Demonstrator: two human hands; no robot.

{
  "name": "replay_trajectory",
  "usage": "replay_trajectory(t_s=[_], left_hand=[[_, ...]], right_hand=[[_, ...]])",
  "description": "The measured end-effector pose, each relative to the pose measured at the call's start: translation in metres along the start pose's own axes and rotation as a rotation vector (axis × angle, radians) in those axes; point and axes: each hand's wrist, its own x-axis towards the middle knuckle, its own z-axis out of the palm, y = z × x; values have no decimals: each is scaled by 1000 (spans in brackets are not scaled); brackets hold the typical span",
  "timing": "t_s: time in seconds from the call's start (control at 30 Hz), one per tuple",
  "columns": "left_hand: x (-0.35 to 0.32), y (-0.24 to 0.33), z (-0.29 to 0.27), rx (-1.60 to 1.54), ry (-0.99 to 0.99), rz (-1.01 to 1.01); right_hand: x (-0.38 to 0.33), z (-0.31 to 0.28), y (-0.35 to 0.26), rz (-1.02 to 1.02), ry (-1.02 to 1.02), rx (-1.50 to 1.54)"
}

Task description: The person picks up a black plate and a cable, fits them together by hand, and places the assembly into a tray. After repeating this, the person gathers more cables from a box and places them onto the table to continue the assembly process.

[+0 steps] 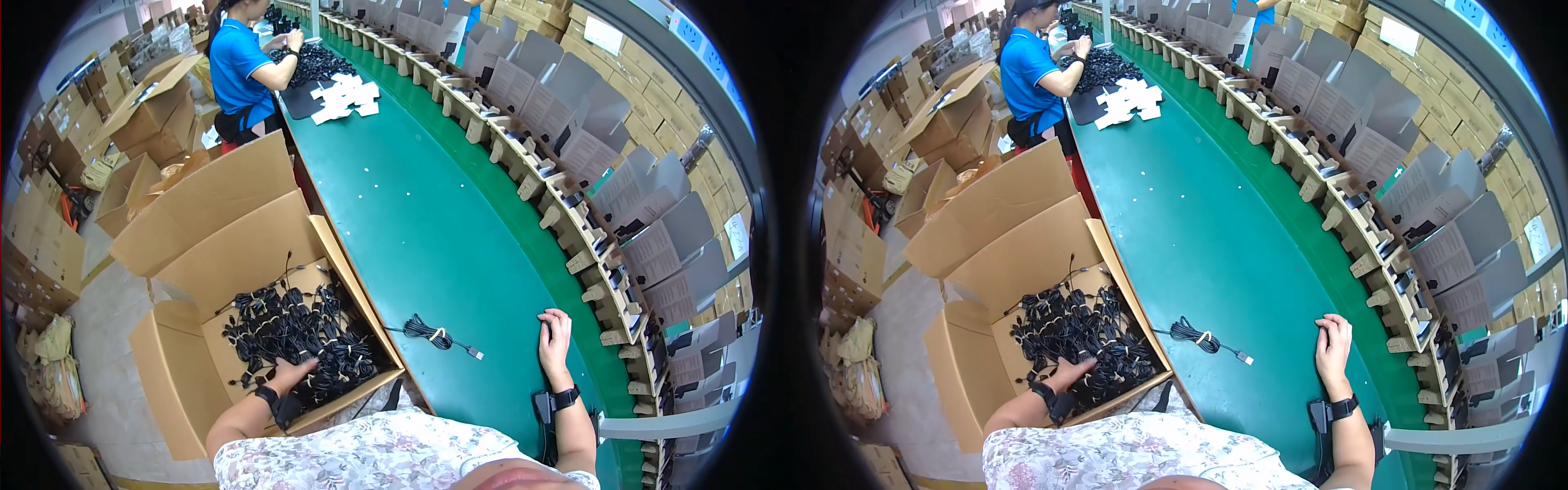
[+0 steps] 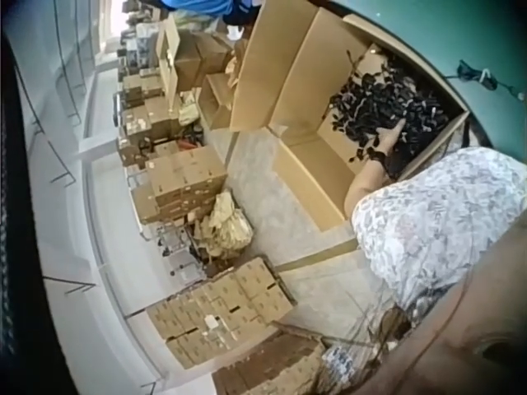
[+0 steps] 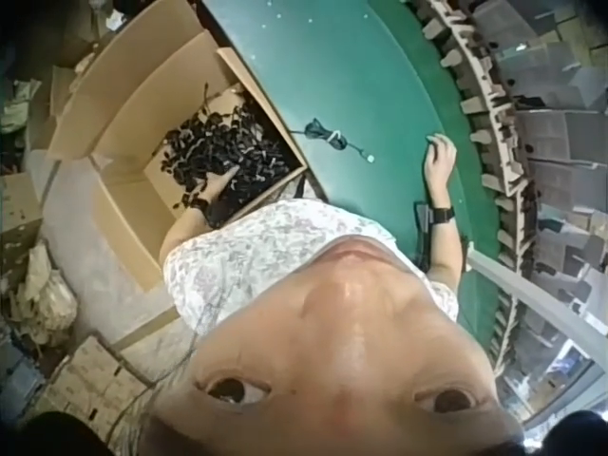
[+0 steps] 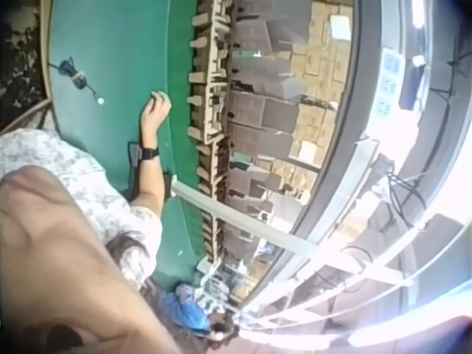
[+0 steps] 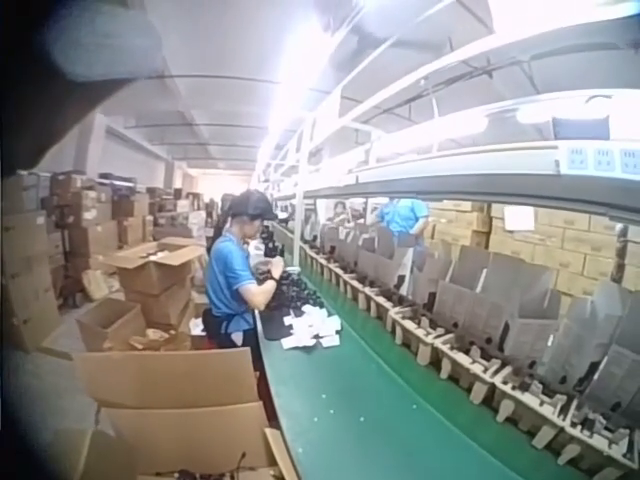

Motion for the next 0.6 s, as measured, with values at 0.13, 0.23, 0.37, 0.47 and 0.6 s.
replay_trajectory(t_s=[0.13, 0.23, 0.37, 0.47, 0.6], left_hand=[[-5, 6, 14, 155, 67, 85], [-3, 10, 16, 158, 76, 67], [3, 15, 12, 127, 110, 43], [7, 19, 9, 180, 102, 70], [13, 16, 0, 193, 115, 111]], right_hand=[[0, 3, 2, 8, 7, -8], [1, 4, 4, 5, 18, 2], [-1, 9, 8, -9, 3, 33], [5, 8, 11, -19, 26, 29], [5, 12, 8, -8, 18, 49]])
